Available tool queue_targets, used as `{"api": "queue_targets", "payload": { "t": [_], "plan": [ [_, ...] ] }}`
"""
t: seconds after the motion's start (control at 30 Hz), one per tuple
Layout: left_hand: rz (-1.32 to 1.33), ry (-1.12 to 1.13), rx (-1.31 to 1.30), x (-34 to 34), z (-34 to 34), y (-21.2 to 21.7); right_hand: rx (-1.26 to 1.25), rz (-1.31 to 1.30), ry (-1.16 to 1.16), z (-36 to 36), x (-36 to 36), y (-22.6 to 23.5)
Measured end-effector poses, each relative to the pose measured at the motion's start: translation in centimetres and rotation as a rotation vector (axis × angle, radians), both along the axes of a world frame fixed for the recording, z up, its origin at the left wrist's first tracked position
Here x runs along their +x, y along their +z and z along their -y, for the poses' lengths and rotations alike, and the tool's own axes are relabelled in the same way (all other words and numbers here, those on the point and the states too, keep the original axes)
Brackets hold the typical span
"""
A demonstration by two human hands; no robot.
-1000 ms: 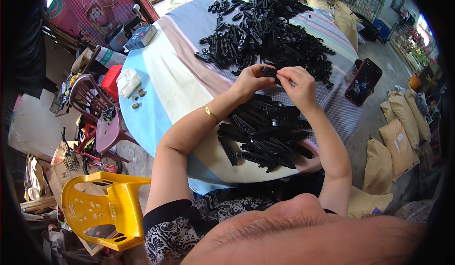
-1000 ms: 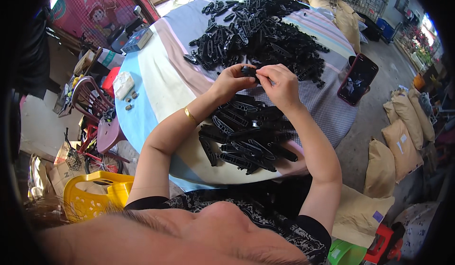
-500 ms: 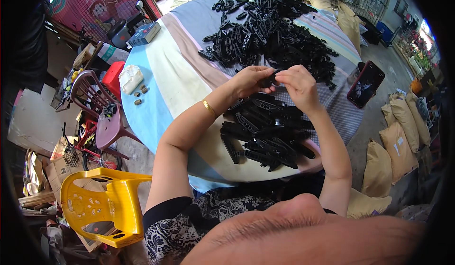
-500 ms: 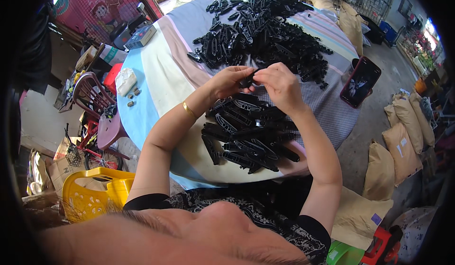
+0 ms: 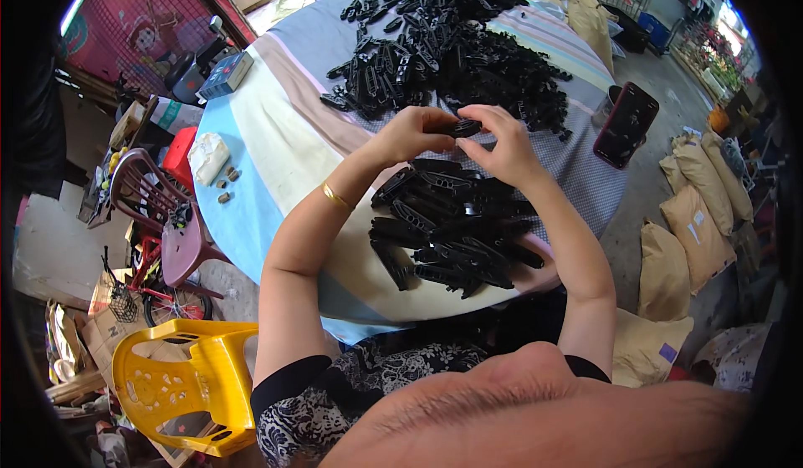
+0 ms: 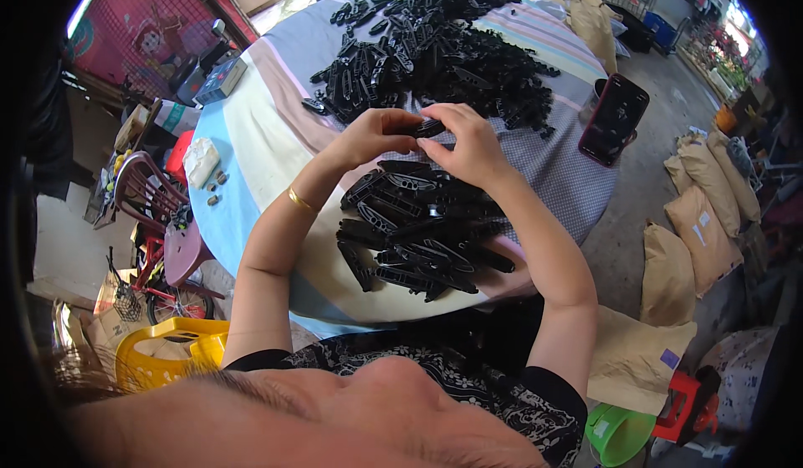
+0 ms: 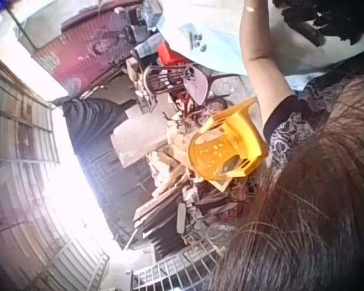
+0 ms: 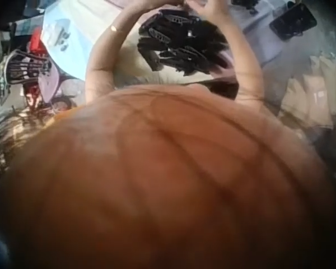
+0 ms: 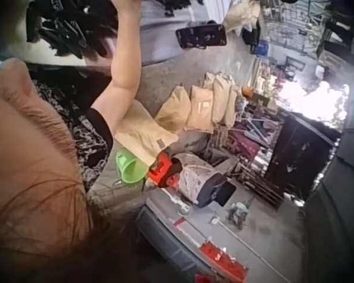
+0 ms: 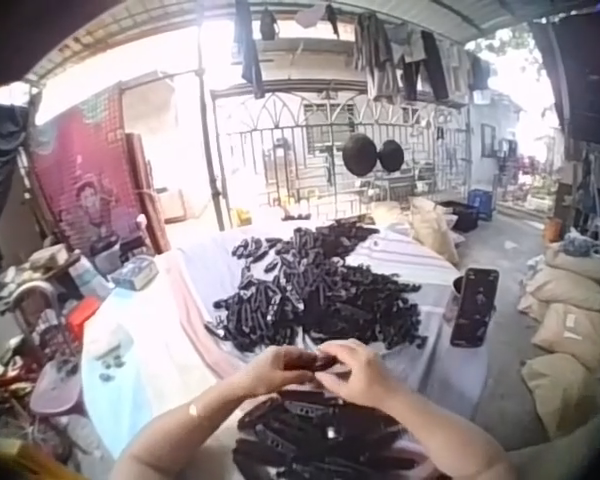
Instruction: Assembling or inspecting plastic hair claw clips at a table.
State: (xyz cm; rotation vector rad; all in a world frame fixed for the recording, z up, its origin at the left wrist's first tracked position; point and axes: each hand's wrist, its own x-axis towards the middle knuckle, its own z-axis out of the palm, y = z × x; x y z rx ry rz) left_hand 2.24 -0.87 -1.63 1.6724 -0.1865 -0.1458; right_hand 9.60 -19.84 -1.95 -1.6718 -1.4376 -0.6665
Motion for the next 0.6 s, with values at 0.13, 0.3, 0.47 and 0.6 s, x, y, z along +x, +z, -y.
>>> {"api": "queue_targets", "payload": {
  "t": [0.13, 0.3, 0.47, 0.6],
  "plan": [
    [0.365, 0.221, 0.497, -0.5, 1.8, 0.0, -0.206, -0.585, 0.024, 0.6, 0.7, -0.7],
    [0.368, 0.248, 0.668, -1.2, 2.6, 1.0, -0.2, -0.319, -0.081, 0.7, 0.5, -0.6],
    [0.399, -0.049, 0.554, -1.0, 1.8, 0.8, -0.169, -1.051, 0.334, 1.8, 3.9, -1.0],
    [0.337, -0.368, 0.5, -2.0, 3.6, 1.8, -0.131, -0.87, -0.004, 3.0, 6.1, -1.5]
  ]
}}
